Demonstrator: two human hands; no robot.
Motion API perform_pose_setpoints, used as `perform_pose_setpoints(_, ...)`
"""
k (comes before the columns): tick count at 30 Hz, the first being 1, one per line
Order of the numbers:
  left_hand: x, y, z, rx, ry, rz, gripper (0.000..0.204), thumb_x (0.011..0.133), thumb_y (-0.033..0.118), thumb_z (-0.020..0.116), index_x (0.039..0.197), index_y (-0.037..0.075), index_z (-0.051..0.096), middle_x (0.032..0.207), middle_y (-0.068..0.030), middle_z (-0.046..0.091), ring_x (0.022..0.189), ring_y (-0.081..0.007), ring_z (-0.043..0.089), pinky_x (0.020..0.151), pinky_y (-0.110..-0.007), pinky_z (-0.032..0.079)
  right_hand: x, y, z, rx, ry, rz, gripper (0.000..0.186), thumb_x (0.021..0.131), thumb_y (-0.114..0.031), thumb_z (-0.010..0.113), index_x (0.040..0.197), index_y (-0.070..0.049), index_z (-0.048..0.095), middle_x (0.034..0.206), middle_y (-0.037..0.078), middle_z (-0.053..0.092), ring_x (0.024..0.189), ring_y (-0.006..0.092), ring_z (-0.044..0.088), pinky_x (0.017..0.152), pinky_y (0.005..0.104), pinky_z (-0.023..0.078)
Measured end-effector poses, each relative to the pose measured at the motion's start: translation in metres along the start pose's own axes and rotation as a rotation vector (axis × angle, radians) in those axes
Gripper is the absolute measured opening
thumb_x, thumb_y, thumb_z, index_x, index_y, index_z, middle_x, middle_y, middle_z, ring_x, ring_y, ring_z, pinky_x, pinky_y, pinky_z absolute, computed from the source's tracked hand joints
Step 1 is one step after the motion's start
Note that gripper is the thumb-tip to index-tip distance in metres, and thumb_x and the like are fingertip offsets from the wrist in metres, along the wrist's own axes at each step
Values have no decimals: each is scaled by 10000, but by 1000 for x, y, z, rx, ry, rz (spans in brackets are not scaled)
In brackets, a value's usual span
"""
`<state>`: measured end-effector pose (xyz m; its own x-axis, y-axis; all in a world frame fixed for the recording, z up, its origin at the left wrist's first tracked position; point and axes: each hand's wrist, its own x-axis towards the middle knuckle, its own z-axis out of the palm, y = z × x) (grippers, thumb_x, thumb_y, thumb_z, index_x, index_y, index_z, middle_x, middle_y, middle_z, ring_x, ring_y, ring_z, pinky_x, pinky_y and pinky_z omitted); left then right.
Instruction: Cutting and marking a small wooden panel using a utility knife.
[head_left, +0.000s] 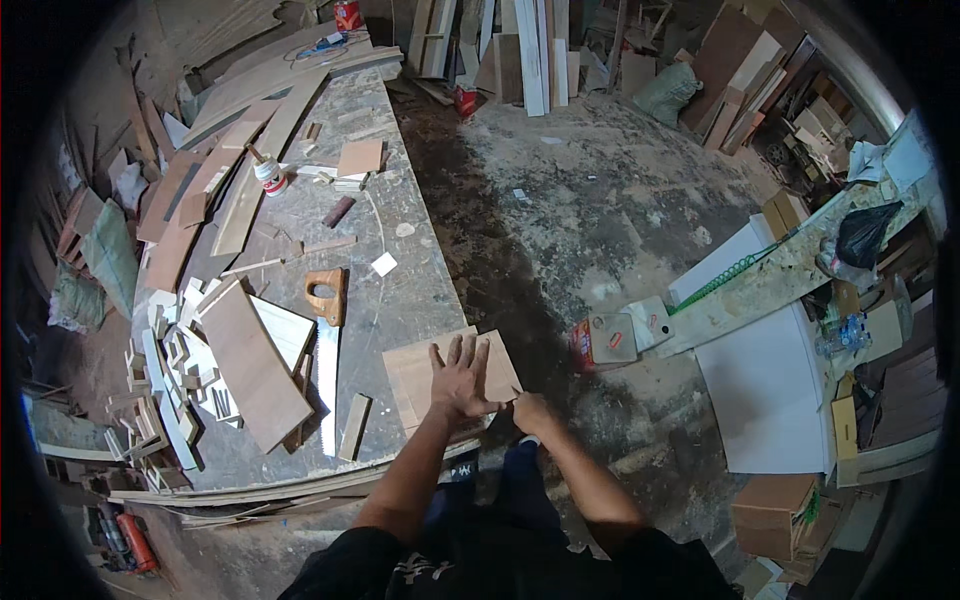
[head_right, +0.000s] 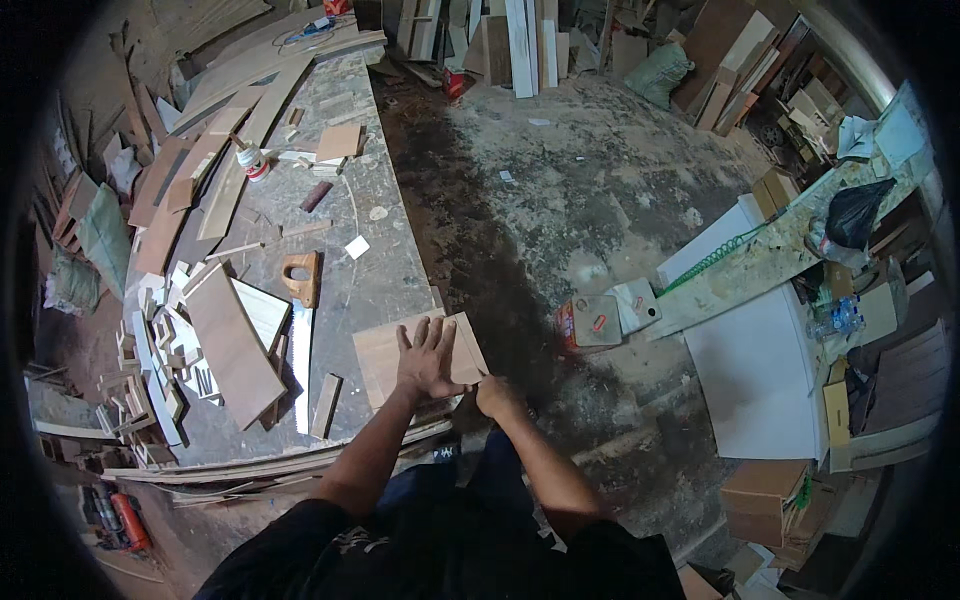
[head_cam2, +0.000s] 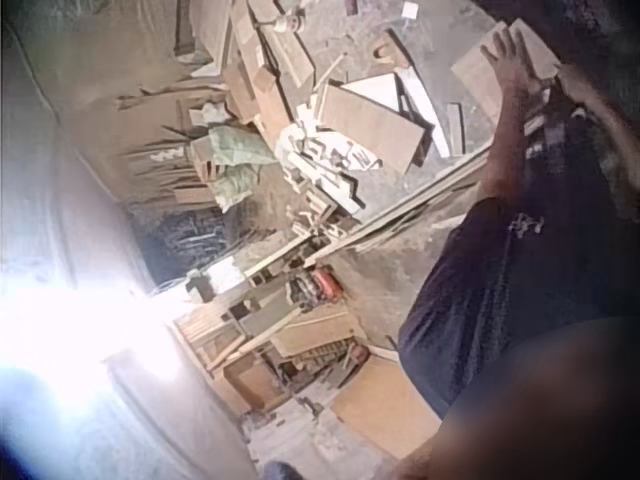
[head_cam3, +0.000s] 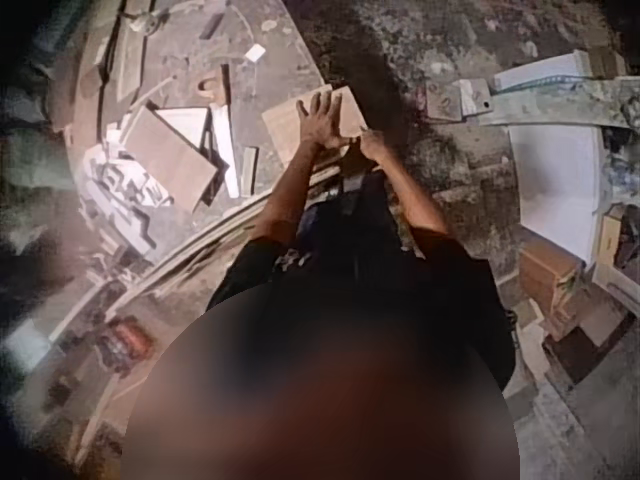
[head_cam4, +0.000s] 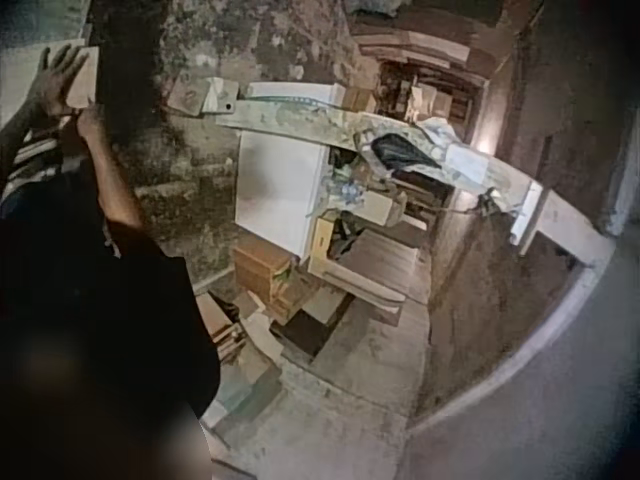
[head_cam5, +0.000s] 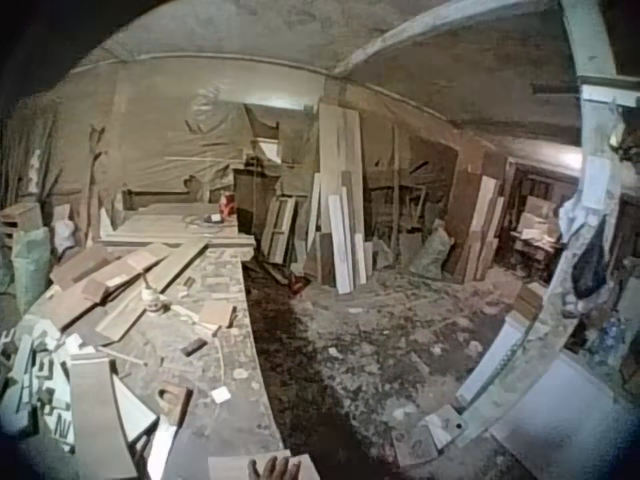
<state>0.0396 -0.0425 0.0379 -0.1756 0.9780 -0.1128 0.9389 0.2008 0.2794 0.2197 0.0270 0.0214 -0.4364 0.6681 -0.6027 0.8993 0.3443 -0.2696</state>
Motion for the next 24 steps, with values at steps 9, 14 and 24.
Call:
perform_pose_setpoints(9, 2, 4, 3, 45, 21, 31, 1369, 558, 828, 716, 1614, 102, 232, 1657, -181, 263, 1539, -406, 203, 1179, -731, 58, 12, 18, 18, -101, -14, -110, 286, 872, -142, 553, 954, 43, 755, 1010, 296, 710, 968, 442, 709, 864, 506, 564)
perform_pose_setpoints(14, 3, 8, 4, 31, 0, 35, 1362, 554, 796, 744, 1618, 124, 224, 1656, -182, 265, 1538, -411, 197, 1181, -729, 47, 6, 26, 9, -119, -6, -158, 286, 882, -126, 534, 959, 50, 745, 1014, 299, 711, 988, 441, 707, 866, 508, 567)
perform_pose_setpoints(24, -3, -4, 11, 8, -6, 29, 1358, 540, 788, 749, 1612, 123, 245, 1647, -180, 271, 1538, -427, 178, 1170, -741, 53, -60, -40, -51, -109, -79, 89, 324, 899, -153, 513, 1037, 3, 761, 1128, 277, 707, 1074, 448, 690, 925, 519, 554)
